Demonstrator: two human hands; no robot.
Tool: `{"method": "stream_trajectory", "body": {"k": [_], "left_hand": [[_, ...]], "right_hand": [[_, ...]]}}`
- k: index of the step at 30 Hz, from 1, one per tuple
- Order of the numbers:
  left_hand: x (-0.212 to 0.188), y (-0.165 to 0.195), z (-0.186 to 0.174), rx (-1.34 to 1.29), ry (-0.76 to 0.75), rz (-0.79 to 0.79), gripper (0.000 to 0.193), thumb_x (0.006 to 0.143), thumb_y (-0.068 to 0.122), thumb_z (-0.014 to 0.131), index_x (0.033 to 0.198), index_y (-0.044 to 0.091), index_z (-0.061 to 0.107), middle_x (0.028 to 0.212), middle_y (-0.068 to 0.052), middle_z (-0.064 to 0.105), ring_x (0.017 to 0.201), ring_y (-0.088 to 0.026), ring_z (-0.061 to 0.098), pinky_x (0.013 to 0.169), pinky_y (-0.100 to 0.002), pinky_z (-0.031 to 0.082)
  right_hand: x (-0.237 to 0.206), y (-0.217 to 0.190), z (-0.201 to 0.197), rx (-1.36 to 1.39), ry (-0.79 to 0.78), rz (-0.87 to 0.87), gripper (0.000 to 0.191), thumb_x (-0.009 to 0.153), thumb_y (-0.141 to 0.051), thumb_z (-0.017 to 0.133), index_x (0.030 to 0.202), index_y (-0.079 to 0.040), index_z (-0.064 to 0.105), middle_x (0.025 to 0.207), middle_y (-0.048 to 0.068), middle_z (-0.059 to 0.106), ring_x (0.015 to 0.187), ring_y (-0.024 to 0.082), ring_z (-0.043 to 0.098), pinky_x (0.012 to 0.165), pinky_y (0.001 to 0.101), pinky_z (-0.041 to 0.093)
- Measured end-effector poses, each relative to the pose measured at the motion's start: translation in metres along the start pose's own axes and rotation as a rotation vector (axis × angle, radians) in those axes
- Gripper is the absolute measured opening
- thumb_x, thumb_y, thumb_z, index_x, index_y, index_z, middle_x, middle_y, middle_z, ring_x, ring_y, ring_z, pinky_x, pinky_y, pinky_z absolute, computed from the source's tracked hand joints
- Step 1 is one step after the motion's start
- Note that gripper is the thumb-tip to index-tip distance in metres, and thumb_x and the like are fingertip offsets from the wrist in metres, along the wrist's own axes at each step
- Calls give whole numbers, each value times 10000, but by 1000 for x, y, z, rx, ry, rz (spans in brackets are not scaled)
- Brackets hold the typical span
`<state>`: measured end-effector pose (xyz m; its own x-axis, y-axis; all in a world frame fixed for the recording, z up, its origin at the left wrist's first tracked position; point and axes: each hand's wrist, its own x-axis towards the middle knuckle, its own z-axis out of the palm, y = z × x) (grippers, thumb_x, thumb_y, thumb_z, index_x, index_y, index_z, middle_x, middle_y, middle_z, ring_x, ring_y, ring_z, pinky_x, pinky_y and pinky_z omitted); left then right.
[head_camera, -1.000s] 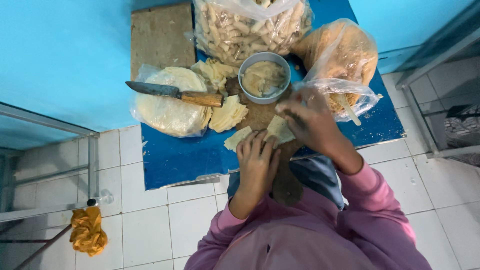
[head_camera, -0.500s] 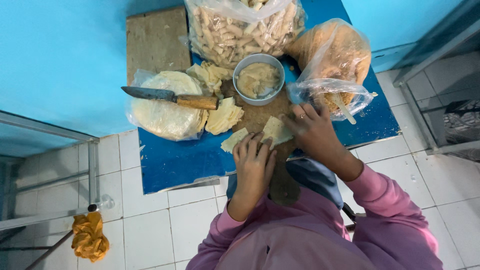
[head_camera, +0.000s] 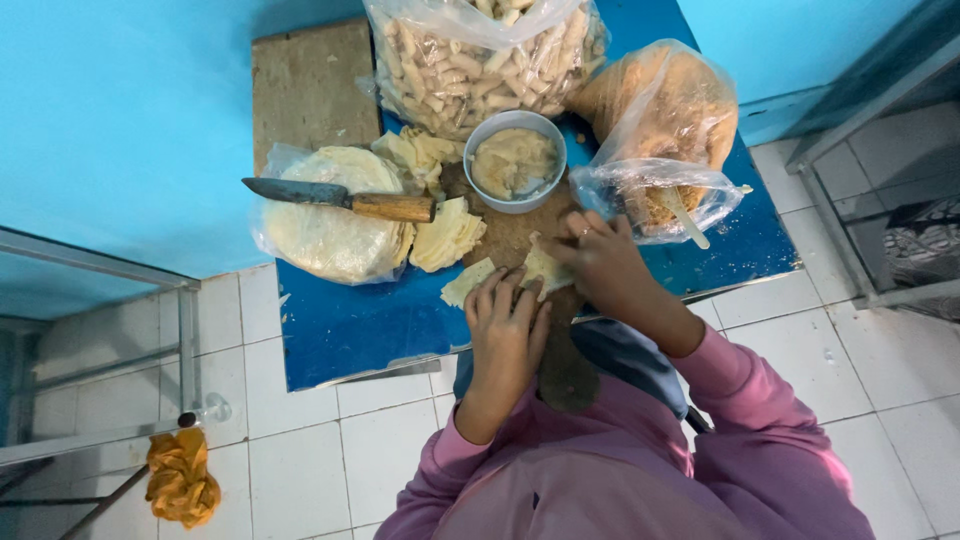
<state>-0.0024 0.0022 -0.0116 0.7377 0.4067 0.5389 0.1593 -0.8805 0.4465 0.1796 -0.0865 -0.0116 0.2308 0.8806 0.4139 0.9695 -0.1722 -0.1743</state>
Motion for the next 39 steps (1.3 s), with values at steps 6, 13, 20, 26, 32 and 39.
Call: {"method": "stream_trajectory", "body": {"k": [6,13,20,26,32,39], "left_hand": [[5,-1,2,-64,51,-76,358,961,161,708,1271,-7,643,1307,-159,608,1287,-361,531,1095,-475,395],[21,6,5,106,5,-145,238,907,175,713,1050,-2,642,1105,-181,587,1024,-403,542,856,-498,416],[31,1,10,118,-107,-202,272,890,152,704,1035,-42,580,1033,-244,543,1004,-434,540,876,-514,435],[38,-2,10,113,-136,-191,209,839,103,708,980,-18,612,1027,-241,565,984,-449,539,805,-530,432],[47,2,8,0,-94,-130,403,845,20,658,1205,-95,521,1076,-298,590,987,-480,576,850,-525,471],[63,15,3,-298,-31,-95,279,920,-68,588,1189,0,552,1024,-247,627,945,-459,630,796,-507,481]], "right_hand": [[-16,-4,-27,49,197,33,415,766,-21,735,1153,-164,772,1070,72,620,1044,288,612,833,454,446],[-52,2,-67,-275,486,448,491,797,-76,873,1260,-63,710,1099,111,681,989,327,643,801,458,500],[-63,20,-41,242,593,611,451,915,10,813,1332,-6,643,1110,139,689,857,228,726,717,319,587],[-50,32,-13,216,743,511,338,971,58,765,1283,-8,655,1120,153,769,931,247,765,839,339,610],[-49,41,-10,-11,814,412,324,1011,110,703,1310,14,622,1204,214,733,1077,371,749,925,396,596],[-54,46,-17,102,720,416,327,1022,136,642,1327,30,594,1155,215,737,1042,342,756,869,383,601]]}}
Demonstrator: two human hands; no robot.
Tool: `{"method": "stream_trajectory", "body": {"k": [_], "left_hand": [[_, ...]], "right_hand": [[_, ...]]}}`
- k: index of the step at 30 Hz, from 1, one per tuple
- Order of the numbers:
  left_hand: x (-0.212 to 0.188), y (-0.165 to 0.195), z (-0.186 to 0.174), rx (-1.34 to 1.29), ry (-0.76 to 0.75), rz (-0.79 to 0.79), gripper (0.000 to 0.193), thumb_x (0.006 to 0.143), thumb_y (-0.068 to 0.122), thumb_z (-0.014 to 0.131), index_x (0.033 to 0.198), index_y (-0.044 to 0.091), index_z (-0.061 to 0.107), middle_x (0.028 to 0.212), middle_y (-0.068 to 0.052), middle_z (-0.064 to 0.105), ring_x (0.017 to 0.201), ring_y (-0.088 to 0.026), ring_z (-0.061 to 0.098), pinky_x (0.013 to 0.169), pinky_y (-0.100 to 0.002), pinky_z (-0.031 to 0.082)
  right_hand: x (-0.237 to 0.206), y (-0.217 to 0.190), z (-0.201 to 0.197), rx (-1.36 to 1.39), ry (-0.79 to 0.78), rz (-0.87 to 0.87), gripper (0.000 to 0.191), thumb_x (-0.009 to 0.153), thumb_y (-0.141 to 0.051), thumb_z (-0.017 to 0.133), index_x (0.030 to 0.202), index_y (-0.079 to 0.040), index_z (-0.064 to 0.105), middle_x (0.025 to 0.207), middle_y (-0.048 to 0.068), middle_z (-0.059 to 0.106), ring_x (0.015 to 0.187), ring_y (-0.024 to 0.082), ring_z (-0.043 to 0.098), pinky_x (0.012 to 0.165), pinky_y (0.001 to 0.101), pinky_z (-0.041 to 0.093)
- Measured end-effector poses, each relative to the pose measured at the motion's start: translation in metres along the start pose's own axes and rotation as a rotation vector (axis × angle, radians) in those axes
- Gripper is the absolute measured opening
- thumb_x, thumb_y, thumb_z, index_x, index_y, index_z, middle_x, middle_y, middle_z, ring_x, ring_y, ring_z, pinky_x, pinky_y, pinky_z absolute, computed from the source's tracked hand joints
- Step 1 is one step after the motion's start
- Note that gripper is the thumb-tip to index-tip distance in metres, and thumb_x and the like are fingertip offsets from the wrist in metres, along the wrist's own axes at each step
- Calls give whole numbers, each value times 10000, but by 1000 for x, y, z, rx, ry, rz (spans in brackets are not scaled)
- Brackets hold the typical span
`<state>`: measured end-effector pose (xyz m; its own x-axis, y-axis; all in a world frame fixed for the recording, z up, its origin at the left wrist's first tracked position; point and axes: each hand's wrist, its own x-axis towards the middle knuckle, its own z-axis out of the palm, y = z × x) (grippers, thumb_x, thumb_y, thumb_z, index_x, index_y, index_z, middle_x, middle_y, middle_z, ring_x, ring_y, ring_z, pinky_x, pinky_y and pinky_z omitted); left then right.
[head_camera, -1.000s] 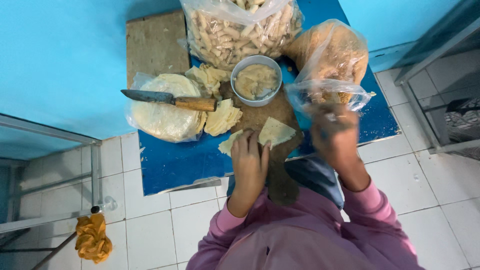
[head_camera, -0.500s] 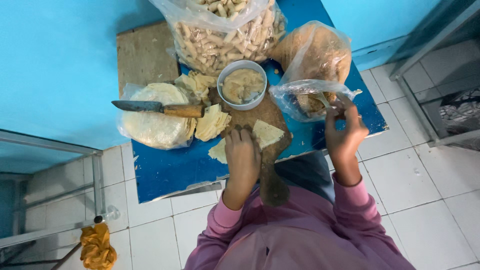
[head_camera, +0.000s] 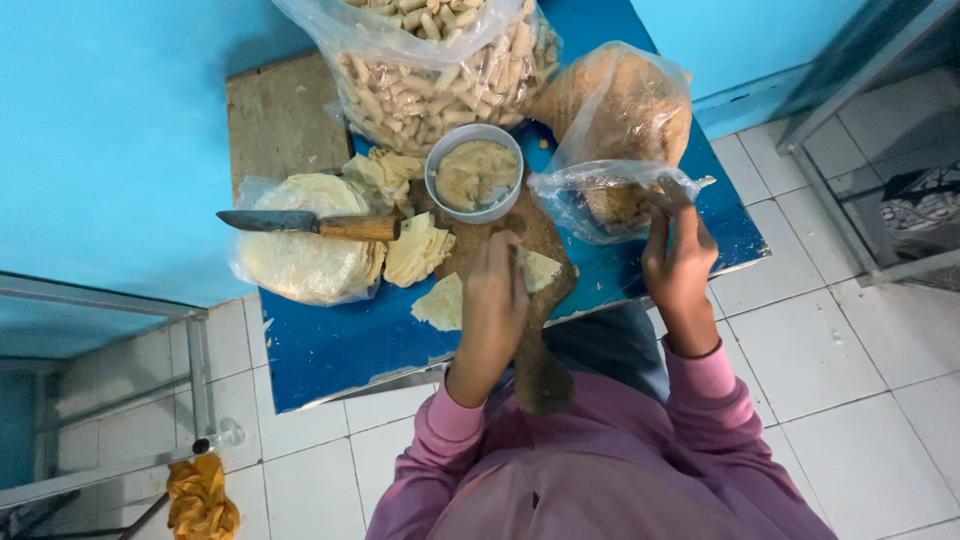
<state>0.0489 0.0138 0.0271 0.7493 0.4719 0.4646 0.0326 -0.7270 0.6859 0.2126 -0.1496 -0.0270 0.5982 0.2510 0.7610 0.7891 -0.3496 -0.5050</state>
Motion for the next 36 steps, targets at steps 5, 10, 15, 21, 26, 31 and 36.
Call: {"method": "stream_trajectory", "body": {"k": [5,10,15,21,26,31,36], "left_hand": [[-8,6,0,-180,42,-23,221,969,-25,606,1186,10,582,956,-208,618,855,-381,660,758,-444,521],[-20,-12,-11,-66,63,-169,270,961,-1,623,1226,9,573,931,-193,653,819,-370,666,709,-452,515],[-38,-15,-18,-45,53,-211,391,916,-11,644,1295,4,549,958,-205,663,786,-360,668,687,-440,530],[-46,-12,-16,15,82,-204,485,926,-14,656,1392,11,522,919,-207,651,762,-349,658,689,-438,527],[-47,-17,-16,-14,101,-191,401,945,-13,648,1335,6,558,947,-200,674,768,-319,688,673,-412,541],[-47,-24,-14,-127,94,-282,326,950,1,647,1272,2,594,891,-142,675,698,-202,699,609,-325,560],[-46,-25,-10,-156,136,-231,278,956,0,657,1232,-1,623,898,-120,660,704,-175,676,627,-301,562]], "right_hand": [[0,-6,2,99,83,133,339,1020,137,594,1348,54,562,1132,199,762,976,240,779,818,329,622],[1,-3,-3,319,126,243,303,1106,127,536,1403,70,514,1132,201,744,1012,221,752,873,336,650],[-10,-6,-16,567,161,384,313,1116,102,503,1422,45,471,1104,210,743,871,197,729,866,326,622],[-43,-34,-9,843,-41,514,262,1087,34,547,1338,-6,486,1081,206,737,862,219,739,792,331,605],[-60,-47,21,925,-248,426,267,1075,56,527,1330,-1,471,1131,231,727,945,213,724,838,343,600],[-67,-41,24,915,-233,284,289,1067,71,536,1332,15,433,1136,226,719,989,214,728,917,354,598],[-69,-40,26,889,-225,242,249,1068,70,536,1290,15,439,1114,220,721,1025,240,733,928,371,603]]}}
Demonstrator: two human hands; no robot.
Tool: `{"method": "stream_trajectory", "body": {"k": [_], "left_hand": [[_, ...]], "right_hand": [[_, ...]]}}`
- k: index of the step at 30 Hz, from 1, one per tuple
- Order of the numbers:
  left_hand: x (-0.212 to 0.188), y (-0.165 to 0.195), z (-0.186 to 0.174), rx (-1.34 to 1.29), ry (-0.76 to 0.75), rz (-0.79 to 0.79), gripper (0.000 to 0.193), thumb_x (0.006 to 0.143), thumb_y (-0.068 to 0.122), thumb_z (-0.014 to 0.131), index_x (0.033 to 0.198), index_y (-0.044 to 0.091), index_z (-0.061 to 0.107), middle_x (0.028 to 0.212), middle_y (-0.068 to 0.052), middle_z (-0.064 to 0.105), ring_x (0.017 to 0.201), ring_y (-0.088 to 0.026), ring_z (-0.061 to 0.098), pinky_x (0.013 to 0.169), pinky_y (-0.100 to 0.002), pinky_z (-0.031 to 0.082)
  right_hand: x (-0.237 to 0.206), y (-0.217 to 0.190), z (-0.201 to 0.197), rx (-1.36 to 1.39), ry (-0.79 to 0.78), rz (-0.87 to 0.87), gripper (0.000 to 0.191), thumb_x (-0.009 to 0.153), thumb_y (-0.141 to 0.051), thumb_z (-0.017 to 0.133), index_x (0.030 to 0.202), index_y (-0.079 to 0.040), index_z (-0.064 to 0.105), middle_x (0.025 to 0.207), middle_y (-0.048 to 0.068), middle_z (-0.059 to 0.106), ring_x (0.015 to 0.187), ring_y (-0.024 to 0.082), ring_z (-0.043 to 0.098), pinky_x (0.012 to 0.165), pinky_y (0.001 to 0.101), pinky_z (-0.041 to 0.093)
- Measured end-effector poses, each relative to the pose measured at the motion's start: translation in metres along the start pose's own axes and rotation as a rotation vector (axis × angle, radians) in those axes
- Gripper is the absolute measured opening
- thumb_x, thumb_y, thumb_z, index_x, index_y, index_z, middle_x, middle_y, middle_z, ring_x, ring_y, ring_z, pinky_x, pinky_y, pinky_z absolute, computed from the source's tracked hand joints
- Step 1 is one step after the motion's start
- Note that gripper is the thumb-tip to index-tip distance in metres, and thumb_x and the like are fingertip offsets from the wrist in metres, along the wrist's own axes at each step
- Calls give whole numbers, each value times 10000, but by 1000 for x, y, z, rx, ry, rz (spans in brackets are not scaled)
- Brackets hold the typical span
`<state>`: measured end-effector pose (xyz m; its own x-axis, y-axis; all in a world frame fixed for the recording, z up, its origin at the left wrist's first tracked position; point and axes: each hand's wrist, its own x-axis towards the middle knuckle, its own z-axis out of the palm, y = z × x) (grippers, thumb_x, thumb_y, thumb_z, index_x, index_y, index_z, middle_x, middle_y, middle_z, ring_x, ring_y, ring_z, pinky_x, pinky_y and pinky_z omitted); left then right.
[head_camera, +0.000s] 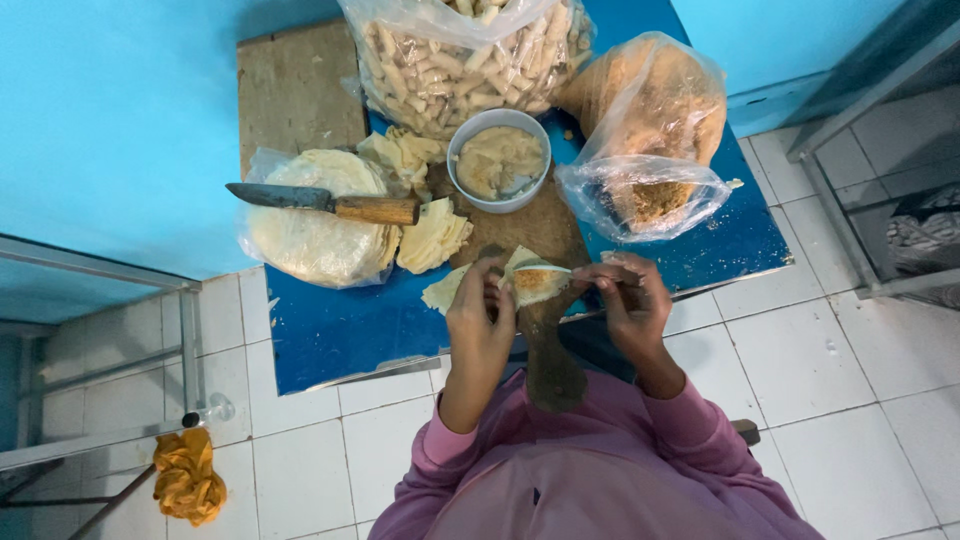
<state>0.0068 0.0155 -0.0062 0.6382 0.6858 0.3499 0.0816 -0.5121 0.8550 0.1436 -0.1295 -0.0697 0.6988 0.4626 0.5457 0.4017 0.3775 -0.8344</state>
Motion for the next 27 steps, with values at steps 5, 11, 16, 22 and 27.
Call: {"method": "stream_trajectory", "body": {"k": [5,11,16,22,27], "left_hand": [[1,0,0,-16,1,12,284,953,-3,651,1235,-17,622,924,-115,666,717,-166,668,638,-289,563],[2,5,0,-20,-20,15,277,962,2,668,1235,-14,619,954,-111,673,750,-156,673,654,-285,570],[3,10,1,31,-27,68,392,891,18,750,1249,-21,595,985,-138,615,746,-198,640,629,-299,549],[3,8,2,28,-38,55,359,908,-6,716,1249,-23,605,974,-137,607,739,-209,644,630,-308,552],[-1,8,-2,-15,-47,54,210,958,4,676,1160,-24,628,954,-144,649,758,-219,671,653,-323,561]], "right_hand": [[1,-1,0,5,18,15,233,1075,61,539,1283,15,447,1121,215,723,1012,236,727,914,363,604],[1,-1,-1,26,45,61,248,1073,57,540,1298,5,447,1129,210,722,990,231,728,899,369,608],[5,-4,-16,62,195,-34,251,1094,75,536,1320,-15,472,1112,133,620,1085,277,732,866,407,659],[31,-14,-57,-319,444,-121,131,1199,42,517,1321,3,488,1212,174,696,979,248,749,839,319,634],[54,-21,-51,-836,233,-77,298,1081,23,548,1379,22,534,1289,183,702,1092,338,705,916,411,548]]}}
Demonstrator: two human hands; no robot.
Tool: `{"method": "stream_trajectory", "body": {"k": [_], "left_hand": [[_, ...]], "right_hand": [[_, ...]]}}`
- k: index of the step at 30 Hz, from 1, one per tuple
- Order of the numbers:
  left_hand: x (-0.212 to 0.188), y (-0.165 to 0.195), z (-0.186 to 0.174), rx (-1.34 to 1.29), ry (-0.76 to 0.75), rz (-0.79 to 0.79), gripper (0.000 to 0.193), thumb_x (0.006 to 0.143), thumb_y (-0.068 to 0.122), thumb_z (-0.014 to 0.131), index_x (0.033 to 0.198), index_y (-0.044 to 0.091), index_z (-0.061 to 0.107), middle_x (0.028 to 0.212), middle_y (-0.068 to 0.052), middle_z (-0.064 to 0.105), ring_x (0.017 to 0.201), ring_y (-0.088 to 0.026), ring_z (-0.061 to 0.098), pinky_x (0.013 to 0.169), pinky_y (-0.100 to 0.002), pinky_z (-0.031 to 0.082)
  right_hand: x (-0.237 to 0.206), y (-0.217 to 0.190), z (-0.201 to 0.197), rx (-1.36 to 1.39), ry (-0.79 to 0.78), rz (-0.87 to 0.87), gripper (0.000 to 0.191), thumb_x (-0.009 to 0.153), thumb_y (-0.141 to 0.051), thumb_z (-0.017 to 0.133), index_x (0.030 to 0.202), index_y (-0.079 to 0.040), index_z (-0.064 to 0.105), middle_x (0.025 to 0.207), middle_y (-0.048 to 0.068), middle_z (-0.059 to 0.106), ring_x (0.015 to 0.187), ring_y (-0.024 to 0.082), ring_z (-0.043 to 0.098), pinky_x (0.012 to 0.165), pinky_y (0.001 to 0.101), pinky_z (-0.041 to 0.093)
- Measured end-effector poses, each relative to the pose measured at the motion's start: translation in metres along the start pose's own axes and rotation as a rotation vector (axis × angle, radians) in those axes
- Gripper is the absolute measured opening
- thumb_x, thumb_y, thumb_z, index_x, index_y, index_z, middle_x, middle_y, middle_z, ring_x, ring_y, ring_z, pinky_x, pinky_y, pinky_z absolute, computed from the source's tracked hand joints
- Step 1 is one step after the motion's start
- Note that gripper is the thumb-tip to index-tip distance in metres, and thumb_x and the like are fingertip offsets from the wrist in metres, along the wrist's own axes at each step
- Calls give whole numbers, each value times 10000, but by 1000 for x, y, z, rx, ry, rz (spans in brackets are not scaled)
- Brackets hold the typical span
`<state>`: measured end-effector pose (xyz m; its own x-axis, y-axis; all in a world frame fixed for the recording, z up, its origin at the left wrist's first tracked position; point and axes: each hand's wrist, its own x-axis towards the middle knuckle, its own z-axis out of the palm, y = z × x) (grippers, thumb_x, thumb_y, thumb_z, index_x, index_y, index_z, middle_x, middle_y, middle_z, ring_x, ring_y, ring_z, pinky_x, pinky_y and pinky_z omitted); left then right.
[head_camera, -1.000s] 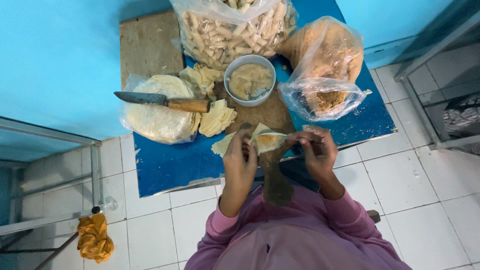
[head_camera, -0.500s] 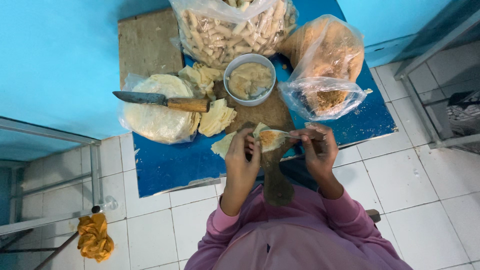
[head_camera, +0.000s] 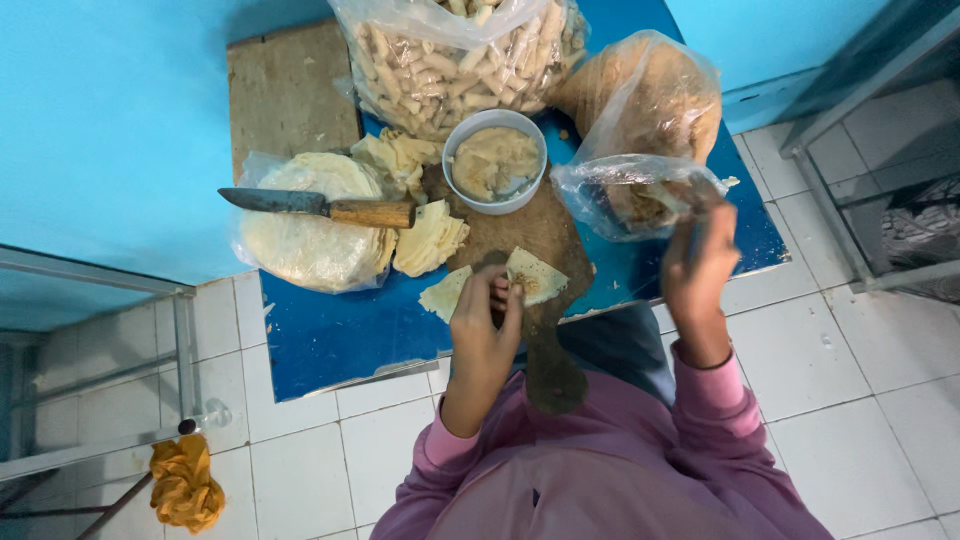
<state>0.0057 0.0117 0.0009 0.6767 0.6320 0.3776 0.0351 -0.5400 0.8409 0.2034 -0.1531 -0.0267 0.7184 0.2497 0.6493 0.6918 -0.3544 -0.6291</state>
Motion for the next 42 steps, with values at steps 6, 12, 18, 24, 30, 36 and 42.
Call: {"method": "stream_trajectory", "body": {"k": [6,12,18,24,30,36,42], "left_hand": [[-3,2,-7,36,9,105,153,1002,-55,554,1123,-20,641,1021,-187,682,903,-353,701,769,-398,551],[-4,4,-4,59,1,187,171,967,-69,585,1119,-25,649,1076,-192,662,985,-385,669,837,-427,538],[-5,-2,3,141,-33,233,167,939,-48,633,1103,-33,661,1097,-186,621,1014,-386,629,868,-444,516],[-6,-7,4,156,-69,252,180,923,-54,636,1102,-41,656,1124,-185,617,1041,-386,615,887,-443,514],[-5,-8,2,126,-88,222,159,928,-46,648,1086,-34,656,1123,-187,628,1030,-387,621,878,-443,516],[-4,-8,0,94,-81,183,176,930,-40,656,1106,-52,660,1105,-188,634,1015,-393,628,866,-443,513],[-3,-4,-3,119,-94,226,158,923,-44,657,1080,-44,674,1118,-177,638,1025,-374,633,878,-430,520]], "right_hand": [[-33,-53,11,-100,-158,-138,423,920,-86,792,1282,-46,578,1214,179,657,1101,369,577,959,476,437],[-40,-79,22,25,-339,-132,616,807,-68,824,1374,-50,583,1011,80,682,1000,295,617,909,436,474],[-44,-82,33,224,-316,83,597,857,46,768,1407,-30,549,918,67,684,765,184,662,702,300,535],[-57,-78,43,281,-275,-15,569,918,21,754,1423,-43,500,995,79,688,813,174,699,719,285,565],[-64,-76,53,224,-333,-164,551,897,6,776,1387,-32,527,988,112,676,833,263,678,697,349,543],[-67,-69,49,342,-490,-68,507,916,-11,769,1348,-21,504,1045,107,688,881,247,714,750,340,569],[-49,-58,27,441,-594,-148,660,861,-8,762,1410,23,396,1158,164,679,1016,302,712,861,357,569]]}}
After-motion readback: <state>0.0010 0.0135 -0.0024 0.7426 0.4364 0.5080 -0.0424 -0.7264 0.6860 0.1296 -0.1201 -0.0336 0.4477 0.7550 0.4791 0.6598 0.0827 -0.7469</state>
